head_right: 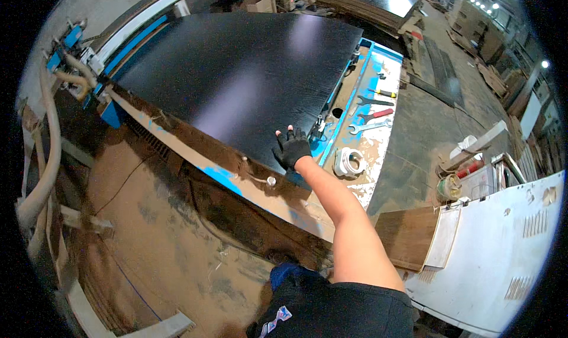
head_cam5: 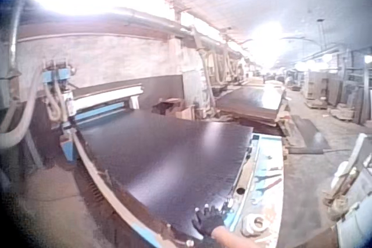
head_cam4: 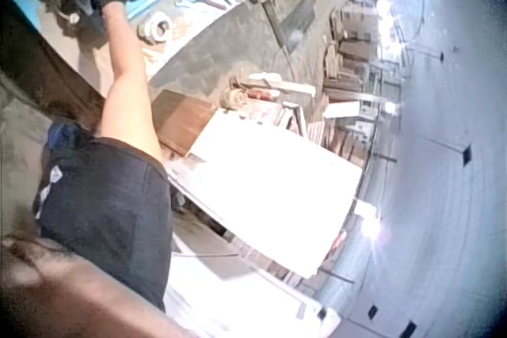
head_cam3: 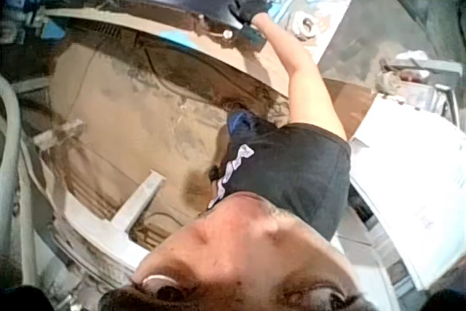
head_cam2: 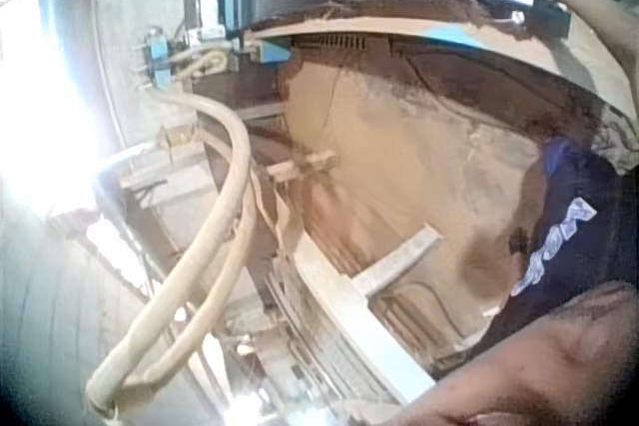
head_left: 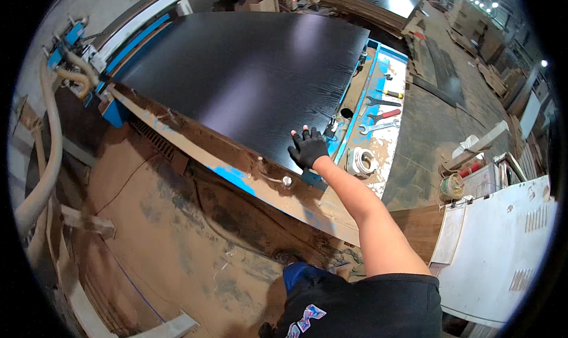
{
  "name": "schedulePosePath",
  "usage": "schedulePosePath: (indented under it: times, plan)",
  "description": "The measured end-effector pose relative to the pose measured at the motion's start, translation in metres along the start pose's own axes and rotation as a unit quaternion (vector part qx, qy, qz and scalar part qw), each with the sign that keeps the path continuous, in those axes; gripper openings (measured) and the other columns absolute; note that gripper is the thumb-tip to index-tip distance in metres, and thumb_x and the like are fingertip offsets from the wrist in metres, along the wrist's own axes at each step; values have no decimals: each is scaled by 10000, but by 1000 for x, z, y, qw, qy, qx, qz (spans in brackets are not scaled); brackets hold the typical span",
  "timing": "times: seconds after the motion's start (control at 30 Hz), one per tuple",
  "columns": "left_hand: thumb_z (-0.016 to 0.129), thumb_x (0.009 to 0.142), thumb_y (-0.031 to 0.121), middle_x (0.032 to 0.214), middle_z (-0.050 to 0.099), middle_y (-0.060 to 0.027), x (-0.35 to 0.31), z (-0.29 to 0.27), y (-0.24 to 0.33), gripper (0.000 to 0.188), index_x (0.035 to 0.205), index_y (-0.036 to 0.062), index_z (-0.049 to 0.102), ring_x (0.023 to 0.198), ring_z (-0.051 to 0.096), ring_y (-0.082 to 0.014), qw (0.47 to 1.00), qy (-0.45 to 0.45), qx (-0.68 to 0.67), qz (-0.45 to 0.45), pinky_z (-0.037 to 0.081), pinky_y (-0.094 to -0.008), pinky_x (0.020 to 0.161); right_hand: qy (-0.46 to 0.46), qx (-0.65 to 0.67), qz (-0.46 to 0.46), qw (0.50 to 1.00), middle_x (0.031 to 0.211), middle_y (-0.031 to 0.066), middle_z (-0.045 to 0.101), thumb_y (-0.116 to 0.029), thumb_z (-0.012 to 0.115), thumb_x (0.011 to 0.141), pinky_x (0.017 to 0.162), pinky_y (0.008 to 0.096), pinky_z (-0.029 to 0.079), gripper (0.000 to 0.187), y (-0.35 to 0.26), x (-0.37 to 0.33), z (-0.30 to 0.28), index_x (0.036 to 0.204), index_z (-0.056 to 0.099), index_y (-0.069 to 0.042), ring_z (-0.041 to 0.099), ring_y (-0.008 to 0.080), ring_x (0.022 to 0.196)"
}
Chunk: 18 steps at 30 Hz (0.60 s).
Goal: The person lifts a large black wooden panel from a stack and places it onto the bed of a CNC machine, then uses a keyboard and mouse to operate the machine before adjusting the panel's position on the bed.
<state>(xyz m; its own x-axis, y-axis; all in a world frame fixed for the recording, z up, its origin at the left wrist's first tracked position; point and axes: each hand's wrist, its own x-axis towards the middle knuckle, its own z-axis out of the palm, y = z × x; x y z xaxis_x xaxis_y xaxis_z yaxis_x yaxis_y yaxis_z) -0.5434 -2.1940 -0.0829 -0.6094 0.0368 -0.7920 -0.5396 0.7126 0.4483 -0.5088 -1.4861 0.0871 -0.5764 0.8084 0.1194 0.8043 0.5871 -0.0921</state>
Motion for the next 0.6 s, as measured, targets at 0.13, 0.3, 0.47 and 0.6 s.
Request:
schedulePosePath:
  times: [0.13,0.3,0.47,0.6]
  plan:
    - [536,918,262,1013,623,-98,62,-23,60,253,1026,65,653,894,615,-219,1000,-11,-2,-27,485,-370,784,51,37,35,997,1465,281,413,-489,453,930,1125,518,284,624,-1,-1,3,1433,467,-120,376,468,1350]
    - [487,941,267,1106,607,-116,134,-79,130,296,1075,61,650,969,611,-240,1000,-3,9,-21,478,-382,837,101,59,61,991,1434,256,462,-354,448,948,1124,490,309,521,-20,-7,-1,1373,519,-60,410,414,1338]
    - [438,963,272,1199,592,-135,209,-132,213,341,1125,57,648,1043,607,-260,999,-14,45,1,471,-393,891,135,82,93,983,1365,231,537,-291,481,928,1112,488,328,447,-33,1,25,1307,580,-76,457,418,1291]
    - [398,981,276,1273,579,-150,294,-147,304,380,1164,54,646,1103,604,-277,988,-43,138,60,465,-403,934,178,60,124,974,1372,219,531,-217,470,902,1092,513,333,439,-18,0,42,1309,574,-91,491,377,1280]
